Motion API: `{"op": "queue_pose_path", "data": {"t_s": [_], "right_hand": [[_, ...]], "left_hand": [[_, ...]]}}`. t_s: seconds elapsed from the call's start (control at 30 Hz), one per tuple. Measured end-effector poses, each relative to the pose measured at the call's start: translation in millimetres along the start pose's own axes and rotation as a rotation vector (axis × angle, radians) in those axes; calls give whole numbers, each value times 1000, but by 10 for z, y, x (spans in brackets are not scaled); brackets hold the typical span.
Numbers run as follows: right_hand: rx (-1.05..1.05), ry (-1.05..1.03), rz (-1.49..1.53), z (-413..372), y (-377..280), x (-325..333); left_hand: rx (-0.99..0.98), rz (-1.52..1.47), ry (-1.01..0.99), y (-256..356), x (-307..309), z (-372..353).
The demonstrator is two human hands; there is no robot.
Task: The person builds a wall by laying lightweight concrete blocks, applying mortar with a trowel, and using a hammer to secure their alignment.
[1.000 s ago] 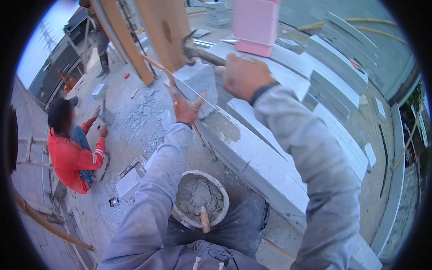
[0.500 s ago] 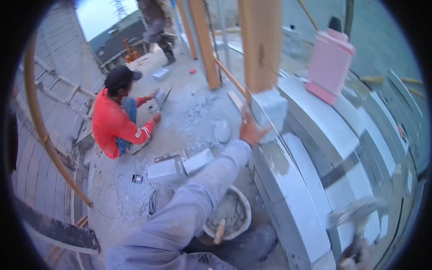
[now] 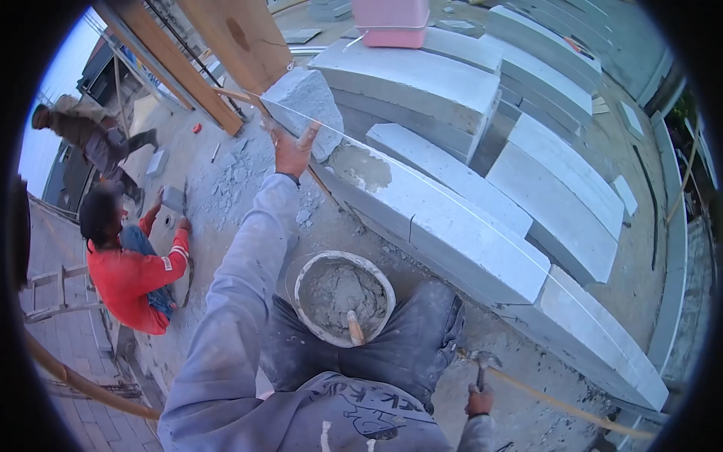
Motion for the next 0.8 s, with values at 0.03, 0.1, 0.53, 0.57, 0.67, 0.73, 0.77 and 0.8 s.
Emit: {"op": "queue_pose_path", "data": {"t_s": [0.03, 0.1, 0.53, 0.57, 0.67, 0.73, 0.77, 0.8], "right_hand": [[-28, 19, -78, 237, 393, -138], [60, 10, -221, 654, 1054, -441], [1255, 182, -504, -868, -3077, -1088], [1197, -62, -475, -925, -3159, -1498], [844, -516, -905, -634, -2604, -2833], [636, -662, -1150, -577, -2255, -3357], [644, -660, -1160, -570, -2240, -3467], [631, -670, -1151, -567, -2197, -3541]], "left_hand": [[-28, 3, -25, -25, 4, 8], [-37, 1, -61, -101, 37, -69], [858, 264, -167, -2270, 649, -3081], [876, 262, -173, -2243, 693, -3286], [1114, 303, -169, -2200, 816, -3670], [1205, 237, -213, -2181, 827, -3716], [1212, 230, -203, -2207, 826, -3755], [1178, 214, -182, -2204, 851, -3806]]}}
Point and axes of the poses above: each hand's wrist, its own z-axis towards the middle knuckle, its own x-axis out of the back of the hand, y = z × x, the point moved 7 cm from there along z, towards the middle knuckle, and after that the axes turned 4 degrees about z, right-handed, at the moved point
